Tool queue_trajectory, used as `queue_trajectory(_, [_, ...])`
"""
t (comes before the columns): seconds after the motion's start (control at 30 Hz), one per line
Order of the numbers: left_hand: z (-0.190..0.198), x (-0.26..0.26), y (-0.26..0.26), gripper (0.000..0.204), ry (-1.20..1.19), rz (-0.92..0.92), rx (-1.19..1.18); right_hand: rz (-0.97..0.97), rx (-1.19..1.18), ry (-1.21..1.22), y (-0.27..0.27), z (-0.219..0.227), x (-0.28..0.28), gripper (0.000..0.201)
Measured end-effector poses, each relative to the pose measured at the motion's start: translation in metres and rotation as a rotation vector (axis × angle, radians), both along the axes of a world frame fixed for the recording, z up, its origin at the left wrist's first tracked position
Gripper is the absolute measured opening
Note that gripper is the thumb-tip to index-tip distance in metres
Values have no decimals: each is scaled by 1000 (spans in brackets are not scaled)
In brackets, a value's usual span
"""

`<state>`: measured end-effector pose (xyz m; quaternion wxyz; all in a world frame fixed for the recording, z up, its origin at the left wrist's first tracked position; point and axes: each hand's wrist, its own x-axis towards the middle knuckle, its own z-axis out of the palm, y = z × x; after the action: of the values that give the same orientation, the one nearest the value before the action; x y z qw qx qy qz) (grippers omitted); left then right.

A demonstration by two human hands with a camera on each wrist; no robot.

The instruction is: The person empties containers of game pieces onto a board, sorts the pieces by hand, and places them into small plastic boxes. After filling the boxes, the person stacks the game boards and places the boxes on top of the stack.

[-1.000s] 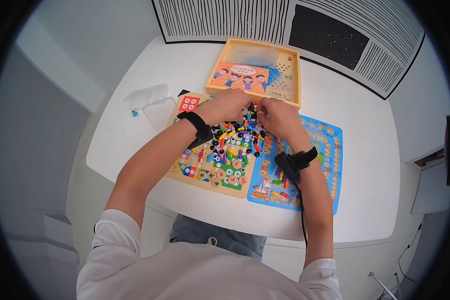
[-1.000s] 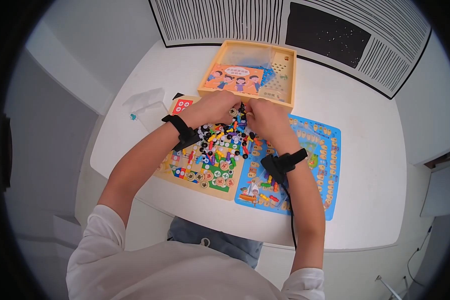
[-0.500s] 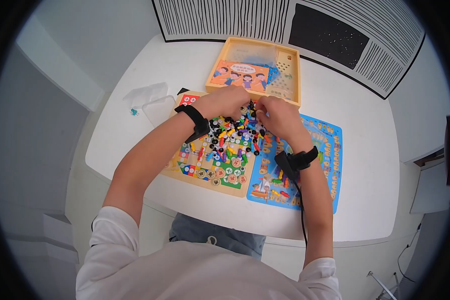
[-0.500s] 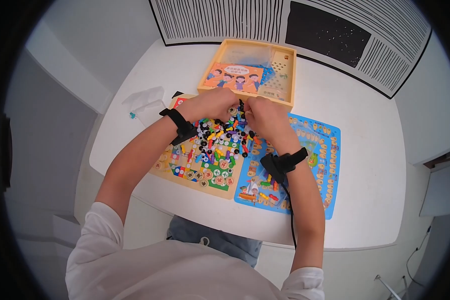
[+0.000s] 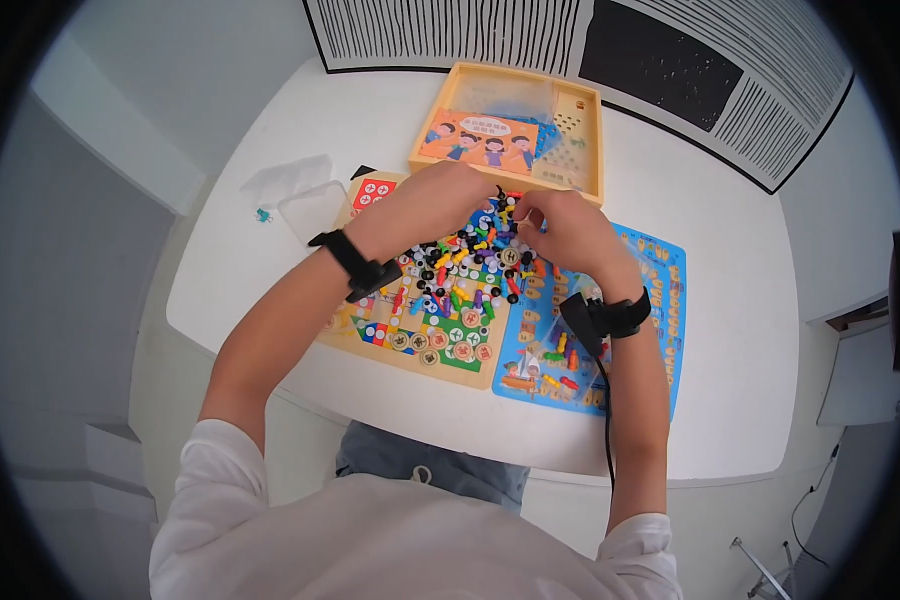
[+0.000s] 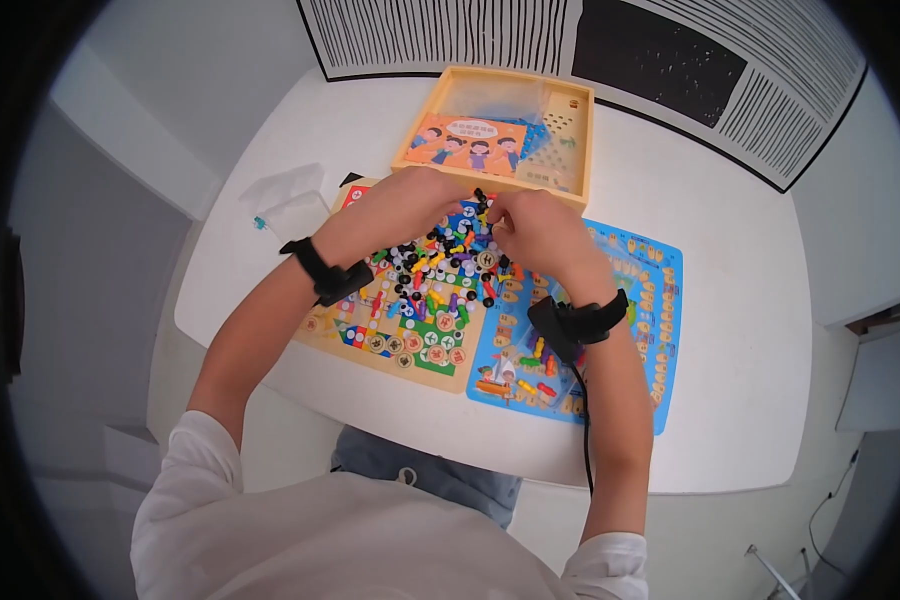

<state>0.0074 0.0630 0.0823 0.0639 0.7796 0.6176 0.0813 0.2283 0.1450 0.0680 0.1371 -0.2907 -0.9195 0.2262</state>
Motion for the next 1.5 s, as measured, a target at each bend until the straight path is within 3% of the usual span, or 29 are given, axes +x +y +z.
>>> queue_trajectory(0.07, [6, 5, -32, 28, -4, 45, -16, 17, -37, -49, -6, 11, 2, 15])
queue_trajectory(0.23, [5, 17, -148, 26, -221, 148, 259, 28, -74, -156, -13, 13, -1, 16])
queue_trajectory(0.37, [-30, 34, -211, 29, -291, 257, 297, 13, -68, -199, -17, 4, -6, 16])
queue_trajectory(0.43, [-44, 40, -228, 34, -432, 432, 219, 19, -35, -207, -20, -1, -10, 17])
queue_trajectory(0.53, [-48, 39, -233, 36, -306, 442, 235, 31, -31, -238, -24, -1, -14, 21])
queue_trajectory(0.97, [-62, 37, -236, 46, -439, 624, 200, 41, -67, -189, -22, -8, -15, 24])
queue_trajectory(1.13, [-61, 37, -236, 45, -493, 632, 190, -39, -110, -150, -26, 20, -9, 24])
queue_trajectory(1.33, [-68, 33, -236, 40, -448, 558, 248, 12, -291, -130, -24, 40, 0, 22])
queue_trajectory(1.4, [-68, 33, -236, 39, -459, 563, 241, 42, -516, -215, -28, 53, -1, 18])
queue_trajectory(1.43, [-68, 34, -236, 37, -468, 568, 231, 42, -513, -217, -26, 52, -1, 18])
queue_trajectory(1.5, [-69, 34, -237, 37, -458, 558, 246, 180, -640, -137, -20, 46, 0, 18])
